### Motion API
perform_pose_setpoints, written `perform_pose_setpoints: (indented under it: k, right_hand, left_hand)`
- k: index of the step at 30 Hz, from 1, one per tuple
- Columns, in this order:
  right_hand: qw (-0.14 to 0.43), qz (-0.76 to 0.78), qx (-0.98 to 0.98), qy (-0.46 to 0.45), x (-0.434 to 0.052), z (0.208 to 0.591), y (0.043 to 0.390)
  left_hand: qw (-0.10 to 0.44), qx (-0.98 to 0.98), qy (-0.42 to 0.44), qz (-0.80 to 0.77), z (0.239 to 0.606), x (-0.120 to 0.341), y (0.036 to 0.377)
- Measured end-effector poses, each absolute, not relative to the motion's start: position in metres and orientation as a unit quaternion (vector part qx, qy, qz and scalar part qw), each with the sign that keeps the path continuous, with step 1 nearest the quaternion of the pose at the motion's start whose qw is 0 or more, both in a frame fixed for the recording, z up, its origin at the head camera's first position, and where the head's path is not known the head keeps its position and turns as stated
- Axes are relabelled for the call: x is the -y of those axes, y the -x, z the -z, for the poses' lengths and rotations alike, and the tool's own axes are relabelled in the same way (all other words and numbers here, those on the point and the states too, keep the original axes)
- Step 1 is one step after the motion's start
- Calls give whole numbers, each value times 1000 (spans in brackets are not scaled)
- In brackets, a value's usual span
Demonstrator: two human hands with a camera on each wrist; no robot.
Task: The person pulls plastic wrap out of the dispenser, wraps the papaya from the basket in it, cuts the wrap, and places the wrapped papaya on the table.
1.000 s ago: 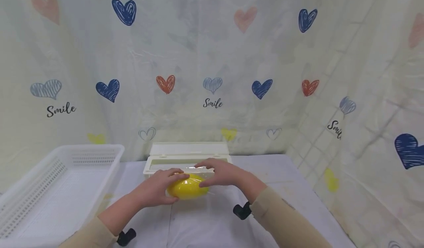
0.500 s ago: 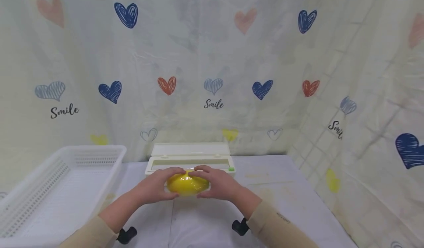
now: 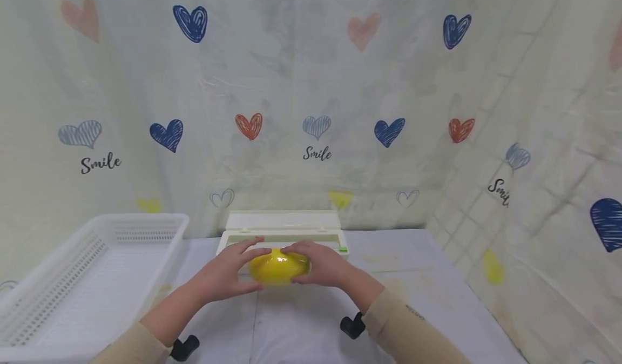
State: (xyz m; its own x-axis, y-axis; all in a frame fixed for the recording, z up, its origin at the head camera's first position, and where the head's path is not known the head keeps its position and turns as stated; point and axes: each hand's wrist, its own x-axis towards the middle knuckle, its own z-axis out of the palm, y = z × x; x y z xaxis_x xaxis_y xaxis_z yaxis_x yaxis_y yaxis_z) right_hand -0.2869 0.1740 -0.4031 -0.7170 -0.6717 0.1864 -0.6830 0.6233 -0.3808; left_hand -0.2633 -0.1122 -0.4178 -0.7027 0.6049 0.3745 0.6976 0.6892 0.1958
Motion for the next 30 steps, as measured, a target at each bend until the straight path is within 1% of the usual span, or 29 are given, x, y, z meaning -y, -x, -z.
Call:
perform_pose_setpoints:
  k: [2, 6, 11, 15, 18, 21, 26, 30]
  right_hand:
    - [-3, -235, 901, -364, -175, 400, 289]
    - [-48, -283, 895, -341, -175, 394, 293]
    - [-115, -342, 885, -295, -176, 392, 303]
    - [-135, -355, 882, -279, -176, 391, 308]
    - [-132, -345, 886, -281, -177, 388, 308]
    - [-116, -330, 892, -287, -179, 384, 305]
    - [-60, -307, 898, -309, -182, 381, 298]
    - [-1, -222, 916, -335, -184, 386, 290]
  left_hand:
    - [156, 904, 371, 145, 419, 112, 265]
    - [166, 902, 382, 115, 420, 110, 269]
    - [162, 903, 384, 104, 420, 105, 276]
    - [158, 907, 377, 103, 418, 102, 278]
    - [154, 910, 371, 105, 416, 101, 279]
    - [145, 914, 361, 111, 414, 100, 280]
    - [128, 921, 347, 122, 411, 99, 279]
    - [115, 926, 336, 129, 411, 98, 280]
